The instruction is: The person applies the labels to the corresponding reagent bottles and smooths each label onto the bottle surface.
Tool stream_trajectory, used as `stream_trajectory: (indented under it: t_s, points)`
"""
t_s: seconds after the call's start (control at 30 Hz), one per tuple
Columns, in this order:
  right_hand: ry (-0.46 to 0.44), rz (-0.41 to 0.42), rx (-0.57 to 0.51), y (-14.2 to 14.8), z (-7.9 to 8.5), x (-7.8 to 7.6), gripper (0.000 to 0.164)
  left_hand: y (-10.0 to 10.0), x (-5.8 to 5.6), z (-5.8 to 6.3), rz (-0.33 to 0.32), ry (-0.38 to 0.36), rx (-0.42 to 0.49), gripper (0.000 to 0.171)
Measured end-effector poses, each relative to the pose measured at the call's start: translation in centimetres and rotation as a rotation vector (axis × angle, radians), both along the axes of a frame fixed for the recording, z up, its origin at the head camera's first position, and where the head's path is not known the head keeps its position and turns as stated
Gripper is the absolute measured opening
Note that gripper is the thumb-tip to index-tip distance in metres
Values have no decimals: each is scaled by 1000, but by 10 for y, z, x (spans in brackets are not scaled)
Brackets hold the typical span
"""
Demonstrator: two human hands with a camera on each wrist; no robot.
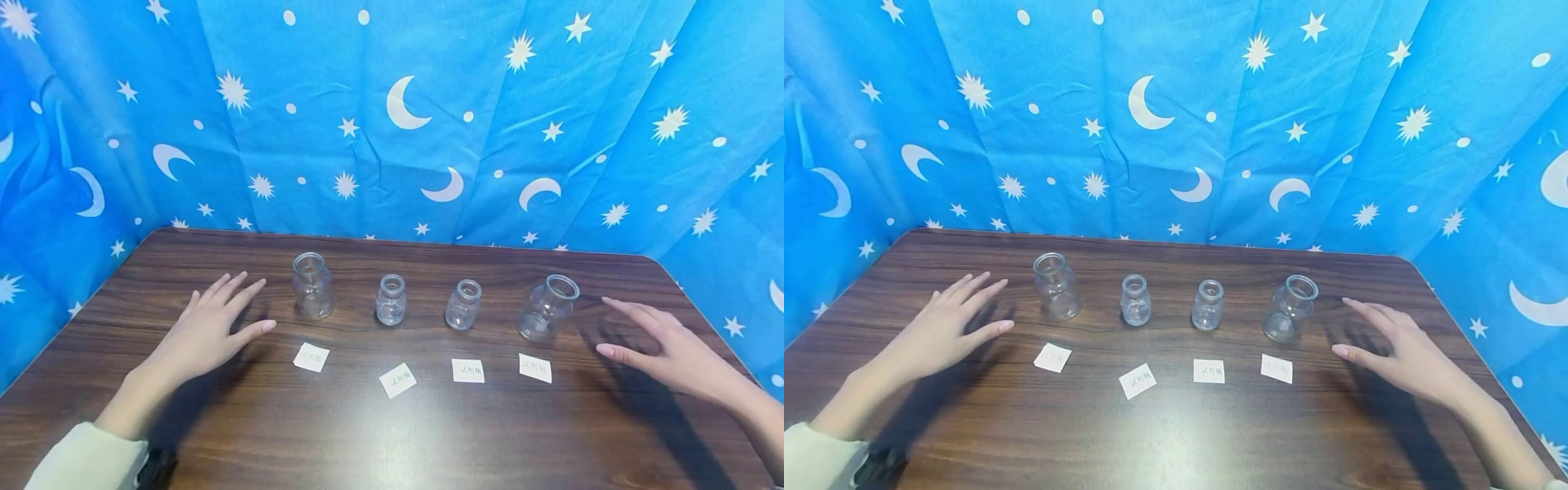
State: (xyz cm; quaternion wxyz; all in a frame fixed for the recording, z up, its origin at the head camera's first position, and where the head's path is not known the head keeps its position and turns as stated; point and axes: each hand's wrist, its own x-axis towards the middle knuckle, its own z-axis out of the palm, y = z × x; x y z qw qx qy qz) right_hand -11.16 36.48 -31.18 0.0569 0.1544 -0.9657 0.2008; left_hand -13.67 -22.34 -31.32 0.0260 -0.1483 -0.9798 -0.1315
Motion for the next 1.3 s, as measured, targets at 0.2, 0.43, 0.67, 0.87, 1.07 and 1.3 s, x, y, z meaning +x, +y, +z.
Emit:
stream_trajectory:
  t_s: [0.2, 0.43, 0.67, 0.87, 1.07, 1.3]
  points:
    - [-31, 10, -33, -9, 1, 10, 61, 13, 12, 1, -54, 6, 68, 71]
    - [-21, 124, -141, -29, -2, 14, 49, 24, 16, 2, -96, -45, 140, 70]
    - [-84, 232, -201, -65, -2, 12, 43, 24, 16, -1, -186, -108, 185, 64]
    - [-167, 327, -254, -104, -4, 6, 41, 16, 7, -8, -239, -160, 227, 61]
    - [-261, 453, -294, -146, -6, -5, 42, 10, -3, -16, -265, -215, 254, 58]
    - [-315, 497, -306, -188, -7, -21, 45, 12, -11, -17, -346, -248, 259, 48]
